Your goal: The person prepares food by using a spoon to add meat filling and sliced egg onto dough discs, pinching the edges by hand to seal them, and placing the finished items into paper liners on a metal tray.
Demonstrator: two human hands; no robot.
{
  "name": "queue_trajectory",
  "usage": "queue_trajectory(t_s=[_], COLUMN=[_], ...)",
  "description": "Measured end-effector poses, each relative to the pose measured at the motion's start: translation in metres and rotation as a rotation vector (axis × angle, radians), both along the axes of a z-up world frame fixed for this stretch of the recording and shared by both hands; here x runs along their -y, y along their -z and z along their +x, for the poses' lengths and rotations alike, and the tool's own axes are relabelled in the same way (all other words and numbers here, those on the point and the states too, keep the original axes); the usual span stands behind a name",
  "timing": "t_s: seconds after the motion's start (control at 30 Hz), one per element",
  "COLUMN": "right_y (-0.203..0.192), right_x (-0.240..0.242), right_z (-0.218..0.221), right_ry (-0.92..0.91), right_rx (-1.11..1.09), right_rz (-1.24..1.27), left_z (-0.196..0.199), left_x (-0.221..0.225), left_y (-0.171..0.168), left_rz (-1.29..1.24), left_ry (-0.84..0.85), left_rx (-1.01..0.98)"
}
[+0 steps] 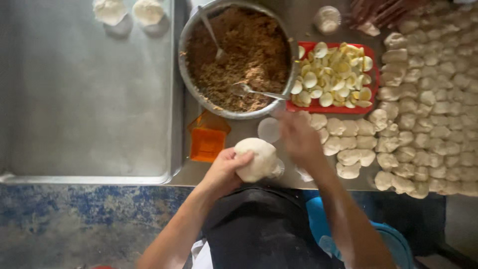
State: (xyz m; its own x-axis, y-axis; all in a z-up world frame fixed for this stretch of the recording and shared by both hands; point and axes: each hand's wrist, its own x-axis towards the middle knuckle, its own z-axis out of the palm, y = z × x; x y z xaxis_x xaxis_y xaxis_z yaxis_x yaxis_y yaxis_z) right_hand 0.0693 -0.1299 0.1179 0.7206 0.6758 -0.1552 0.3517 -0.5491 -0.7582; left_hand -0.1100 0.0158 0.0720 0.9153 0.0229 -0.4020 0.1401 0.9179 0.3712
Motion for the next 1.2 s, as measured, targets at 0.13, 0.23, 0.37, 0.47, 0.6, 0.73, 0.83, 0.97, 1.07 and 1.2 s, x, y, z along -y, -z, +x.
queue_trajectory(t_s=[0.13, 0.23, 0.37, 0.47, 0.6, 0.73, 0.83, 0.97, 1.07, 1.2], right_y=[0.039, 0.057, 0.068, 0.068, 0.064, 0.07, 0.064, 0.046, 0.041, 0.05], right_x=[-0.053, -0.072, -0.091, -0.088, -0.084, -0.084, -0.086, -0.096, -0.096, -0.097], right_z=[0.059, 0.066, 0.058, 0.042, 0.022, -0.001, -0.005, 0.005, 0.011, 0.024], right_ry=[-0.083, -0.099, -0.201, -0.216, -0.235, -0.306, -0.326, -0.38, -0.404, -0.373], right_rx=[0.655, 0.411, 0.455, 0.554, 0.582, 0.476, 0.517, 0.413, 0.258, 0.019], right_rz=[-0.151, -0.506, -0.549, -0.424, -0.46, -0.579, -0.528, -0.535, -0.523, -0.301], left_z=[-0.005, -0.011, -0.02, -0.023, -0.017, 0.013, 0.032, 0.031, 0.029, 0.024], left_x=[-0.021, -0.034, -0.05, -0.059, -0.072, -0.073, -0.077, -0.077, -0.073, -0.072], left_y=[0.01, 0.023, 0.047, 0.071, 0.113, 0.141, 0.131, 0.116, 0.119, 0.124], left_rz=[0.057, 0.045, 0.004, 0.138, 0.153, 0.176, 0.205, 0.114, 0.139, 0.081], left_ry=[-0.135, -0.195, -0.205, -0.202, -0.249, -0.432, -0.445, -0.424, -0.404, -0.443], left_rx=[-0.109, -0.158, -0.231, -0.213, -0.421, -0.283, -0.307, -0.276, -0.332, -0.248])
